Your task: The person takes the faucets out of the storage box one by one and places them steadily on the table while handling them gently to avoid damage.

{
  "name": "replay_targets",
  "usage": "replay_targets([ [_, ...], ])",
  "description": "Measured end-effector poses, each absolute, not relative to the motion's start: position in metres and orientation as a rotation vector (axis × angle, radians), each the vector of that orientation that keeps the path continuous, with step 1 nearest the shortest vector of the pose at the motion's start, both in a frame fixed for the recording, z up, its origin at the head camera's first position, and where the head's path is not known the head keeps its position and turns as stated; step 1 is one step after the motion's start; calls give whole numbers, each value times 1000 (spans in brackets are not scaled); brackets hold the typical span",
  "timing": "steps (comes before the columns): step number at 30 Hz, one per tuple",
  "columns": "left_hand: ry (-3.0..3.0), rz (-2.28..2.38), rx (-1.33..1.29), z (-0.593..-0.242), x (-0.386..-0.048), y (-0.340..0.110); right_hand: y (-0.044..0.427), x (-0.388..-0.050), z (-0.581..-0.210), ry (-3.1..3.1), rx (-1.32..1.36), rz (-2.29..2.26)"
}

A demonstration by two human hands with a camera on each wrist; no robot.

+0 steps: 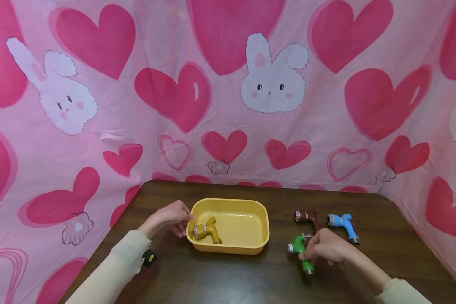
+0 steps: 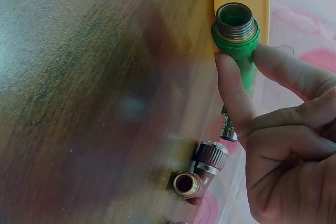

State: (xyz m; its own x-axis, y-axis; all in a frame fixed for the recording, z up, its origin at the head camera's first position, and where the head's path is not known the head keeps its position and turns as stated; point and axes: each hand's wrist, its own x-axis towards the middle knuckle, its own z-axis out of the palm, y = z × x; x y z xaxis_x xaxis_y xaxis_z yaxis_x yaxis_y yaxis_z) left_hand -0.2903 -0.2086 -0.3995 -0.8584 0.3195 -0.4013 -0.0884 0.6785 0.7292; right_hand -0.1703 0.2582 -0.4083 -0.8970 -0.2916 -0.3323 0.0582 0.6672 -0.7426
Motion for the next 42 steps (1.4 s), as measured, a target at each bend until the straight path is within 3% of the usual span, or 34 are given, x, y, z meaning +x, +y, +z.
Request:
replay_targets([
  [42,2397,1065,194,-400,-289,-208,291,-157,-426,2438,-85,-1120],
])
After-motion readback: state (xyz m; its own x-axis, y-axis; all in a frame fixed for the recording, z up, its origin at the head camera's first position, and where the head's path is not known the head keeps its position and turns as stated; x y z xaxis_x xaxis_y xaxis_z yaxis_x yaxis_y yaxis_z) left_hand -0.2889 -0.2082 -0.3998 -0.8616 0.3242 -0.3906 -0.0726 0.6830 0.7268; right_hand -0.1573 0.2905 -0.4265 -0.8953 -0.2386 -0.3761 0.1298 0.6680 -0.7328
